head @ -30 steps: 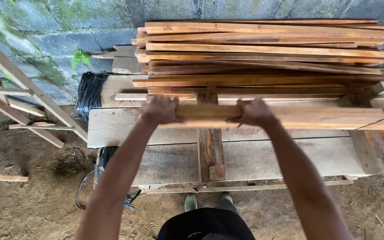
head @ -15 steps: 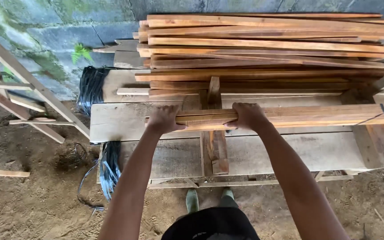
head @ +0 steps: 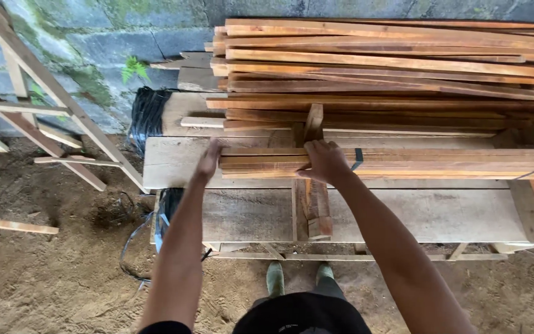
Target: Bundling and tying thin wooden strips together using plastic straps.
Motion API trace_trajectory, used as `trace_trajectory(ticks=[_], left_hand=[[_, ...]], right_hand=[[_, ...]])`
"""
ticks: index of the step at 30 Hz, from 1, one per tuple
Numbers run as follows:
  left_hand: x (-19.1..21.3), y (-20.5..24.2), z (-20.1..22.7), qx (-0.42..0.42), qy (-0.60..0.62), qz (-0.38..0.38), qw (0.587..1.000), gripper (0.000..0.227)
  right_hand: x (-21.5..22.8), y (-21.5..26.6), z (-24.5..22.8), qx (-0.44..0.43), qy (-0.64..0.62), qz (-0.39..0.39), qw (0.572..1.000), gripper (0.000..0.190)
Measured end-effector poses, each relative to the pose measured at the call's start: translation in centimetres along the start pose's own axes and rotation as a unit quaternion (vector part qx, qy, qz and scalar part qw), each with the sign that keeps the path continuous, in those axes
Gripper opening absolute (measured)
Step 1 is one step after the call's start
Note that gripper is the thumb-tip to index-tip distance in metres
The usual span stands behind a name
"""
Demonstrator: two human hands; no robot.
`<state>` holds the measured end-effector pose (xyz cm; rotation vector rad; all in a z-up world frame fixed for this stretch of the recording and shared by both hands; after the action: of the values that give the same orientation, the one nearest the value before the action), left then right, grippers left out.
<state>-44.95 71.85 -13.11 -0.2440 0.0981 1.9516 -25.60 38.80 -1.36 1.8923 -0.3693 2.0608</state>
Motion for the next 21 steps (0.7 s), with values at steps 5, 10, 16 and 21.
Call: trace_trajectory(ticks=[5,10,16,21], left_hand=[[-0.9,2.6,-7.3,-0.024,0.055,0.057,0.997,0.068],[-3.2,1.7,-9.5,-0.002,0.179,0.271,0.946,0.060],[-5.0,1.2,-7.7,0.018,0.160,0.434,0.886,0.038],[-6.0,1.8,-4.5,-0.046,0.199,0.490,0.847,0.027]], right_hand=[[-1.6,-3.6,-3.9,0.040,0.027,0.080,0.996,0.084],[0.0,-4.1,-5.5,0.054,0.041,0.047,0.997,0.081],[-0.1,-3.9,-5.2,0.060,0.078,0.067,0.993,0.086],[-0.1,-3.5,-5.3,0.055,0.107,0.126,0.985,0.079]])
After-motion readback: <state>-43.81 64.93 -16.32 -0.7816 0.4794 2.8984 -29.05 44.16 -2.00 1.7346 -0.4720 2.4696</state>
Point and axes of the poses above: each hand's wrist, its own y-axis away from the middle knuckle, its own x-axis out of the back of the hand, z = x × y, the point moved 2 cm from there along -y, towards the middle knuckle, and after that the axes turned 11 degrees about -z, right-handed, at the moved point
